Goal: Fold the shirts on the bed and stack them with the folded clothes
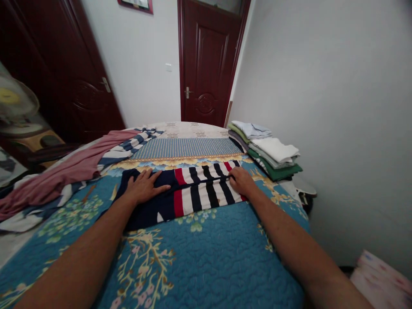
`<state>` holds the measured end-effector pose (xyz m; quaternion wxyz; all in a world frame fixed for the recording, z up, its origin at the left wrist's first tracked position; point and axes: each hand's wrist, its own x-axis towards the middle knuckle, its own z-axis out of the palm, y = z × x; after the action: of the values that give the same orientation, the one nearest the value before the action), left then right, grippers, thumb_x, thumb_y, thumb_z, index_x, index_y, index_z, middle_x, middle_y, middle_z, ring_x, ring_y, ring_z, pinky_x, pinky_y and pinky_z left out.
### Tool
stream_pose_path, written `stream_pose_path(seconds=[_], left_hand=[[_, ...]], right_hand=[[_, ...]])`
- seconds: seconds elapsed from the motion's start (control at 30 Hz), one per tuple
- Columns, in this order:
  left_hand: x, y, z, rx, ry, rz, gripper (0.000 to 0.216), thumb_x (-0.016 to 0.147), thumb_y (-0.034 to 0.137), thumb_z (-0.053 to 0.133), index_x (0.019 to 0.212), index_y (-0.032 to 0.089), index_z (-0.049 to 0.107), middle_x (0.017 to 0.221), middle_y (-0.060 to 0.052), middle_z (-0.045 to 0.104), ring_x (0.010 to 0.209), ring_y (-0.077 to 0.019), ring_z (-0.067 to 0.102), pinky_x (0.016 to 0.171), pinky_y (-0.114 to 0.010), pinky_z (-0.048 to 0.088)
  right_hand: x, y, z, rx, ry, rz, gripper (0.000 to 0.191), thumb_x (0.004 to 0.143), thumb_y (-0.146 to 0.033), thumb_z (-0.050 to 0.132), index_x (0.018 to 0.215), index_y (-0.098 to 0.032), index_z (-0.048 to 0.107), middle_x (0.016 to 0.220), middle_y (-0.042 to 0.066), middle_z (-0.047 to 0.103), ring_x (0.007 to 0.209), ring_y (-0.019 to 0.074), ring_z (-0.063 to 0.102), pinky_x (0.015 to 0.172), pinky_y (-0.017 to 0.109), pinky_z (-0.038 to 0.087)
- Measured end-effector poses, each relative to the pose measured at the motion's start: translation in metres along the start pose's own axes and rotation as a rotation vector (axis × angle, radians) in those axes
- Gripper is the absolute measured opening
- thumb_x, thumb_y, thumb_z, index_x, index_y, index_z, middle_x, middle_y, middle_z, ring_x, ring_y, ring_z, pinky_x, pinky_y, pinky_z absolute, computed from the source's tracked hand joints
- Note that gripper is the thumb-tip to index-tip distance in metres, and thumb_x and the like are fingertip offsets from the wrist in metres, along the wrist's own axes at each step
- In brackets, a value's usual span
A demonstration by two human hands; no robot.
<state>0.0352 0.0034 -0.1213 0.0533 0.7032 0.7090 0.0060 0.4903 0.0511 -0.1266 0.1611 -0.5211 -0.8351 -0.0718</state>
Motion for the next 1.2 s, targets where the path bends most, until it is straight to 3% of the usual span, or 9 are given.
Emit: stream_pose_path(seconds=[0.13, 0.23, 0.43, 0.67, 0.77, 0.87, 0.97, 1.1, 1.2], left_hand=[[0.0, 0.0, -0.002, 0.028, -0.007, 0.001, 0.104, 0.093, 0.092, 0.034, 0.175, 0.028, 0.033, 0.184, -0.018, 0.021, 0.169, -0.0436, 0.016, 0.127, -0.076, 0.021], [0.0, 0.001, -0.002, 0.037, -0.02, -0.007, 0.104, 0.093, 0.092, 0.034, 0.176, 0.029, 0.032, 0.184, -0.017, 0.02, 0.17, -0.041, 0.015, 0.128, -0.075, 0.02], [-0.002, 0.001, -0.003, 0.006, -0.023, -0.004, 0.107, 0.092, 0.095, 0.033, 0.175, 0.029, 0.033, 0.185, -0.017, 0.017, 0.17, -0.0439, 0.014, 0.128, -0.077, 0.018], [-0.005, 0.004, -0.005, -0.046, 0.001, -0.009, 0.097, 0.097, 0.09, 0.026, 0.173, 0.03, 0.039, 0.183, -0.017, 0.025, 0.168, -0.0448, 0.019, 0.127, -0.077, 0.019], [-0.005, 0.005, -0.004, -0.055, 0.021, -0.012, 0.1, 0.094, 0.093, 0.029, 0.172, 0.03, 0.042, 0.182, -0.017, 0.027, 0.168, -0.0454, 0.02, 0.127, -0.077, 0.019], [-0.005, 0.004, -0.003, -0.062, 0.015, -0.01, 0.107, 0.089, 0.097, 0.037, 0.172, 0.03, 0.042, 0.182, -0.018, 0.026, 0.168, -0.0468, 0.018, 0.128, -0.077, 0.017], [-0.004, 0.004, -0.002, -0.065, 0.003, -0.012, 0.109, 0.088, 0.097, 0.036, 0.173, 0.03, 0.039, 0.183, -0.018, 0.023, 0.168, -0.0461, 0.017, 0.128, -0.077, 0.016], [-0.002, 0.003, 0.001, -0.046, 0.019, -0.033, 0.11, 0.088, 0.098, 0.036, 0.174, 0.029, 0.037, 0.183, -0.02, 0.021, 0.168, -0.046, 0.018, 0.128, -0.077, 0.015], [0.0, 0.001, 0.003, -0.041, 0.03, -0.079, 0.114, 0.085, 0.1, 0.038, 0.174, 0.03, 0.038, 0.183, -0.02, 0.022, 0.167, -0.0495, 0.018, 0.127, -0.08, 0.014]], right_hand=[[0.0, -0.004, -0.01, -0.009, 0.045, 0.102, 0.023, 0.099, -0.02, 0.051, 0.112, -0.017, 0.07, 0.108, 0.014, 0.074, 0.105, 0.0266, 0.063, 0.093, 0.035, 0.044], [-0.002, -0.001, -0.025, -0.079, -0.012, 0.118, 0.022, 0.1, -0.024, 0.052, 0.109, -0.017, 0.071, 0.105, 0.014, 0.074, 0.101, 0.0267, 0.065, 0.089, 0.034, 0.043], [-0.009, 0.009, -0.047, -0.191, -0.233, 0.006, 0.018, 0.091, -0.025, 0.062, 0.099, -0.017, 0.076, 0.107, 0.015, 0.077, 0.098, 0.0266, 0.068, 0.083, 0.033, 0.043], [-0.006, 0.002, -0.049, -0.236, -0.37, -0.041, 0.02, 0.089, -0.024, 0.062, 0.096, -0.017, 0.08, 0.107, 0.016, 0.077, 0.098, 0.0283, 0.07, 0.082, 0.035, 0.046], [-0.004, -0.002, -0.049, -0.224, -0.33, -0.024, 0.022, 0.095, -0.029, 0.06, 0.093, -0.018, 0.079, 0.104, 0.015, 0.077, 0.096, 0.0276, 0.07, 0.083, 0.035, 0.047], [0.005, -0.018, -0.045, -0.146, -0.149, -0.008, 0.031, 0.104, -0.03, 0.05, 0.101, -0.018, 0.079, 0.108, 0.016, 0.076, 0.103, 0.0287, 0.068, 0.091, 0.039, 0.049], [0.02, -0.05, -0.029, 0.053, -0.037, -0.102, 0.037, 0.106, -0.024, 0.044, 0.125, -0.02, 0.076, 0.127, 0.015, 0.074, 0.122, 0.0297, 0.064, 0.109, 0.044, 0.048], [0.042, -0.101, 0.006, 0.226, -0.097, -0.224, 0.049, 0.109, -0.029, 0.042, 0.155, -0.025, 0.06, 0.155, 0.011, 0.064, 0.146, 0.0292, 0.053, 0.124, 0.049, 0.039], [0.053, -0.125, 0.028, 0.22, -0.196, -0.157, 0.059, 0.111, -0.047, 0.043, 0.165, -0.024, 0.047, 0.171, 0.011, 0.049, 0.16, 0.0334, 0.039, 0.131, 0.057, 0.028]])
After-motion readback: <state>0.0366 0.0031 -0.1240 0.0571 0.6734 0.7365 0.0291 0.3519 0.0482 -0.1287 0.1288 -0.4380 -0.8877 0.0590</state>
